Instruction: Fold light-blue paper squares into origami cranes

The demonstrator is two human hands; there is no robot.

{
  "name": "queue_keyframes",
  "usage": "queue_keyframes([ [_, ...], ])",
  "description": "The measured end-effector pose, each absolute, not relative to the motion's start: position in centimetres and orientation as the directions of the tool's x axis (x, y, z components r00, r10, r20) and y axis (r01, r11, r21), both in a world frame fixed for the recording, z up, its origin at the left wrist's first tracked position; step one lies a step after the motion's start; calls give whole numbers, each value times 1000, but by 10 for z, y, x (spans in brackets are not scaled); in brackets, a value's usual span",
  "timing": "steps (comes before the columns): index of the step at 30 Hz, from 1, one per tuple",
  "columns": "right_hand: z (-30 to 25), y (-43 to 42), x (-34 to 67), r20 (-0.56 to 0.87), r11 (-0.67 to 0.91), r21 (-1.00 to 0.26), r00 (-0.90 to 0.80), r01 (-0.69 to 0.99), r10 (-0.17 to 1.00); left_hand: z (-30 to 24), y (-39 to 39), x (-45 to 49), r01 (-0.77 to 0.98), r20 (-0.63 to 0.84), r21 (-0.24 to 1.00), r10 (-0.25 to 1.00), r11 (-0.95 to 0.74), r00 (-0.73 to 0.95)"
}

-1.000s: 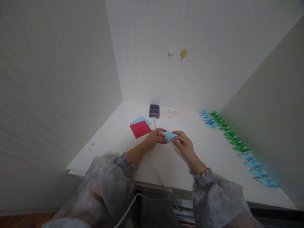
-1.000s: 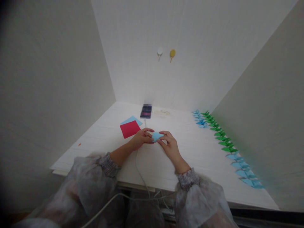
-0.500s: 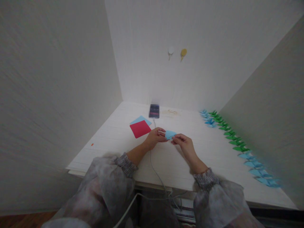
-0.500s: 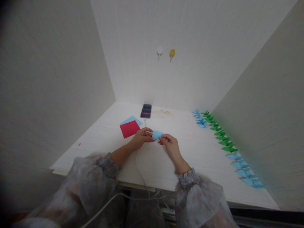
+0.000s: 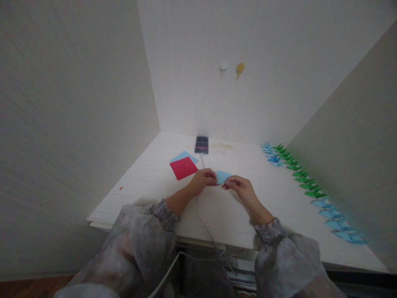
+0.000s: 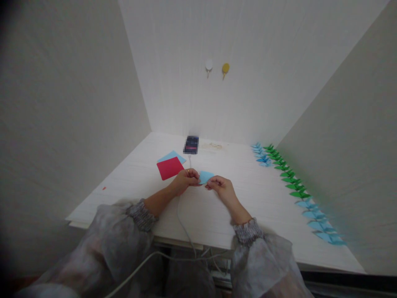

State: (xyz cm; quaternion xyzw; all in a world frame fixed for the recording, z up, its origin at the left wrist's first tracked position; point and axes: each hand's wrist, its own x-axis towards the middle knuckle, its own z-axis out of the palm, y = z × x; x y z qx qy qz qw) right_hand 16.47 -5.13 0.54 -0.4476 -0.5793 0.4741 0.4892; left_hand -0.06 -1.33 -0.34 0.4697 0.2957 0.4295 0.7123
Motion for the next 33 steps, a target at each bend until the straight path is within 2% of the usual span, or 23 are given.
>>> queue_keyframes([
  [10, 4, -51, 161, 148, 147, -988, 13, 38, 989, -3, -16, 2, -277, -34, 937, 847, 211, 531],
  [15, 5, -52, 161, 150, 149, -988, 22, 36, 988, 2, -18, 2, -269, -47, 937, 841, 225, 540],
  [23, 5, -52, 158, 126, 121, -988, 50, 94, 991, 4, -19, 2, -151, -66, 976, 870, 158, 488],
  [33, 7, -53, 157, 111, 108, -993, 42, 53, 993, 0, -16, 4, -150, -47, 980, 883, 131, 466],
])
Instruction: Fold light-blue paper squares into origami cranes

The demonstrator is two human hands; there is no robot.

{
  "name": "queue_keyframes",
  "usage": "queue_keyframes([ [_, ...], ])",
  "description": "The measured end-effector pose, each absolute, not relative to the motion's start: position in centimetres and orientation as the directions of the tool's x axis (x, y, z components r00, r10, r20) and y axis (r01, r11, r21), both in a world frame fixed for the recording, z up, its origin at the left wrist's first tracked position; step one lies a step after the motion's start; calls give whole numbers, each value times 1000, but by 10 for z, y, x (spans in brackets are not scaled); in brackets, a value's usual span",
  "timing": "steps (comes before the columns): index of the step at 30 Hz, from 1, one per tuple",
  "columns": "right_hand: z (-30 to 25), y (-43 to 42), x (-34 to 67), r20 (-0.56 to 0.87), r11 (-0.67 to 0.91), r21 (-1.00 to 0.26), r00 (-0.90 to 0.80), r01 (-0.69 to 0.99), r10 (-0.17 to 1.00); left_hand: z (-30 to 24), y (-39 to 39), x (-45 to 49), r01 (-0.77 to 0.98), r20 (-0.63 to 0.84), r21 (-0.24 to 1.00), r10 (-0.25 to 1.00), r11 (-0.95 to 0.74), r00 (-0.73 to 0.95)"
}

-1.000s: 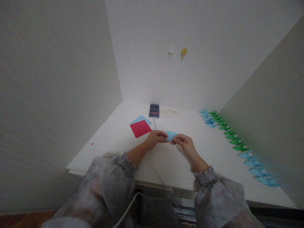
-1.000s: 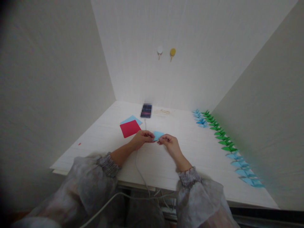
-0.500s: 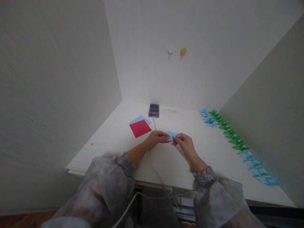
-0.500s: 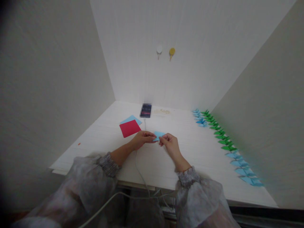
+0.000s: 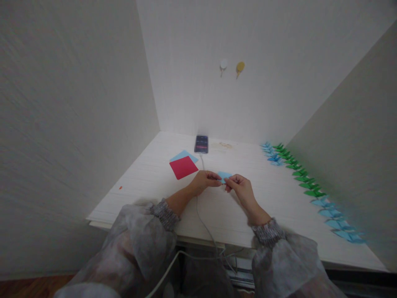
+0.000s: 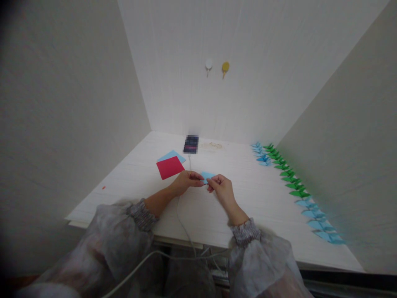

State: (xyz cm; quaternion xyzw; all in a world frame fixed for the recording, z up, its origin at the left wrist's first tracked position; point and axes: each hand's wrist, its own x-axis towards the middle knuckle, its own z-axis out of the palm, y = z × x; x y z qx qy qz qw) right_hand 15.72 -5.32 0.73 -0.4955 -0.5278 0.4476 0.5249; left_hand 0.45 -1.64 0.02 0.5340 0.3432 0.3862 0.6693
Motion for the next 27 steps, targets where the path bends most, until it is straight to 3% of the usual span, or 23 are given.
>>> queue_keyframes([
  [27, 4, -52, 156, 54, 54, -999, 74, 0, 996, -1, -17, 3, -165, -111, 954, 802, 252, 587],
])
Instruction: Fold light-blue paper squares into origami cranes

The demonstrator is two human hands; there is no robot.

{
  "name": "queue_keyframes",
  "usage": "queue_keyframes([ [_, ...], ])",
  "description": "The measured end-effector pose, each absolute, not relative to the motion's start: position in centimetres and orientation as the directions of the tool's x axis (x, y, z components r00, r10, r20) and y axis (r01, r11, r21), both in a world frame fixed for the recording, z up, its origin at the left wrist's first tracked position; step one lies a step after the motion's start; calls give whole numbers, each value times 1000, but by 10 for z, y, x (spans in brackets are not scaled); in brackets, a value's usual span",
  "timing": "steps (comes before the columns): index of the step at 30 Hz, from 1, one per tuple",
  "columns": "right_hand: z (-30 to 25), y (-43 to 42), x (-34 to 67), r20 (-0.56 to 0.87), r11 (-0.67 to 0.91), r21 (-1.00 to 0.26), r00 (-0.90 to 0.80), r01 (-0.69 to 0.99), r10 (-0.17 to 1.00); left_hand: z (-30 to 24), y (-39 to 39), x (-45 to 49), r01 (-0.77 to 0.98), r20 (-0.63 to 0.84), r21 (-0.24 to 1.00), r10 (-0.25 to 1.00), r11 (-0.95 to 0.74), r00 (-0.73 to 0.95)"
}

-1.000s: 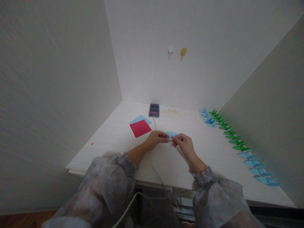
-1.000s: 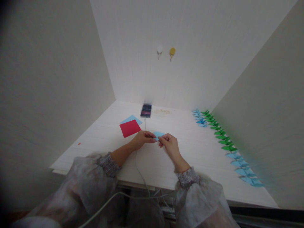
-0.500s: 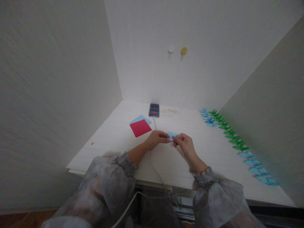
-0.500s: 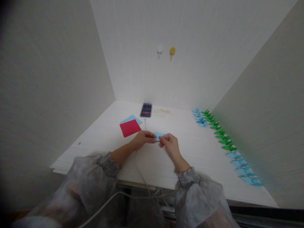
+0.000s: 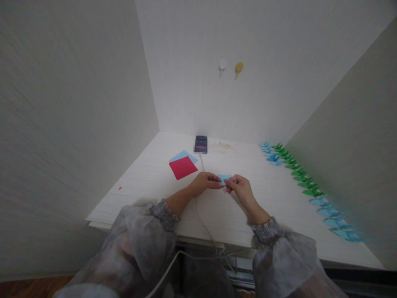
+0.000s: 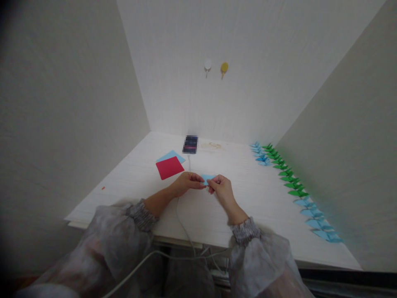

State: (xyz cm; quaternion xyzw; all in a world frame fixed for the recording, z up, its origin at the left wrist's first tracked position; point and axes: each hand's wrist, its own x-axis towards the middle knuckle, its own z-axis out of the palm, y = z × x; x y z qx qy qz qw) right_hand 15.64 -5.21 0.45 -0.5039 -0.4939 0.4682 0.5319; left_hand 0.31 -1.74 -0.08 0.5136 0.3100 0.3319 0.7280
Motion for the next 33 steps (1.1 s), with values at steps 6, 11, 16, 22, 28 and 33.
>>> queue_keyframes([
  [6, 5, -52, 156, 32, 33, -999, 78, 0, 996, 2, -20, 2, -133, -136, 957, 806, 257, 576],
  [11, 4, -51, 157, 13, 14, -1000, 66, -21, 998, 0, -19, 3, -137, -132, 958, 811, 253, 569],
  [16, 4, -51, 157, -33, -31, -998, 64, -45, 997, -3, -17, 4, -162, -156, 940, 800, 301, 579],
  [22, 3, -52, 158, -11, 0, -984, 59, -181, 998, -4, -18, 3, -188, -155, 925, 779, 330, 608],
  [28, 3, -53, 162, -27, -25, -979, 7, -200, 1000, -5, -18, 1, -193, -142, 921, 752, 339, 643],
  [33, 4, -52, 163, -54, -55, -980, -11, -191, 998, -3, -19, 0, -201, -131, 918, 740, 341, 660],
])
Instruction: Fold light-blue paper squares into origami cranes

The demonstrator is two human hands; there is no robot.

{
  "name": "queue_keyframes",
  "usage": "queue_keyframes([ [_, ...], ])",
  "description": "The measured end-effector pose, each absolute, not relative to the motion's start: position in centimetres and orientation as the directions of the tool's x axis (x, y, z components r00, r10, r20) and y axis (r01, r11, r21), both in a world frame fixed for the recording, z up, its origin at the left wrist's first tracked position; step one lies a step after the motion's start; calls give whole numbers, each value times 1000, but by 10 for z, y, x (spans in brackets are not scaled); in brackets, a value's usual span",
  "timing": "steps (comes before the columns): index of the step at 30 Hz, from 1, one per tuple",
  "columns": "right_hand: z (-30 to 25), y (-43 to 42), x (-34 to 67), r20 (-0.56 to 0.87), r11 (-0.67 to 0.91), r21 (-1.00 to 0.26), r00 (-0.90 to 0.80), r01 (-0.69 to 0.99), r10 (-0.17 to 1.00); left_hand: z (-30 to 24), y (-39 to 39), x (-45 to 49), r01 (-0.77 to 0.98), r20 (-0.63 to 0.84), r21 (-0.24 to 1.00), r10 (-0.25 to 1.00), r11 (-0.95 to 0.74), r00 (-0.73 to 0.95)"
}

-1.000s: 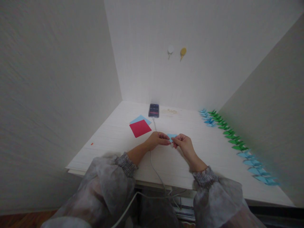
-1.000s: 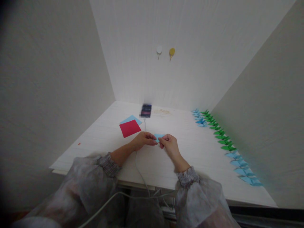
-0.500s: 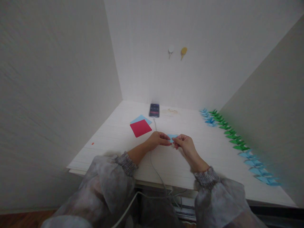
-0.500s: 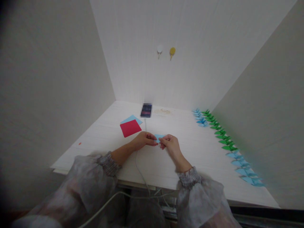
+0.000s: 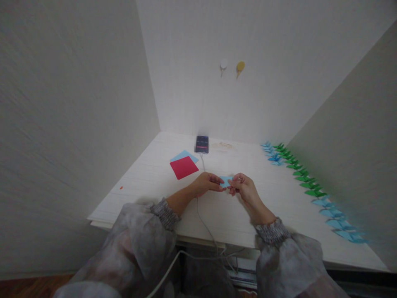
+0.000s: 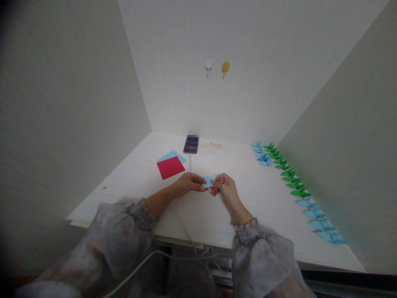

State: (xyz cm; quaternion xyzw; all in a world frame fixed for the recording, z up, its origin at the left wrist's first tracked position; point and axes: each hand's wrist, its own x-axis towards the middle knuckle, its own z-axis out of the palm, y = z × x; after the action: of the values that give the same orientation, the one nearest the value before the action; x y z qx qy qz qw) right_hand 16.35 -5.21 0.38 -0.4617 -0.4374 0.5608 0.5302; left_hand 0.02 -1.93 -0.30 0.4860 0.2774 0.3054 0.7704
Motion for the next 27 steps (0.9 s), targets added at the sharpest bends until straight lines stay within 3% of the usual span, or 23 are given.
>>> queue_keyframes([
  [6, 4, -52, 163, -97, -91, -977, 22, -191, 995, -1, -21, 1, -188, -131, 923, 733, 336, 668],
  [15, 7, -51, 163, -17, 0, -979, 82, -206, 996, -6, -17, 1, -218, -139, 918, 783, 331, 607],
  [22, 3, -54, 157, -84, -88, -996, -129, -29, 988, -8, -16, 4, -260, -100, 920, 818, 292, 566],
  [27, 0, -54, 157, -87, -102, -988, -132, -112, 987, -6, -17, 5, -294, -40, 922, 817, 252, 576],
])
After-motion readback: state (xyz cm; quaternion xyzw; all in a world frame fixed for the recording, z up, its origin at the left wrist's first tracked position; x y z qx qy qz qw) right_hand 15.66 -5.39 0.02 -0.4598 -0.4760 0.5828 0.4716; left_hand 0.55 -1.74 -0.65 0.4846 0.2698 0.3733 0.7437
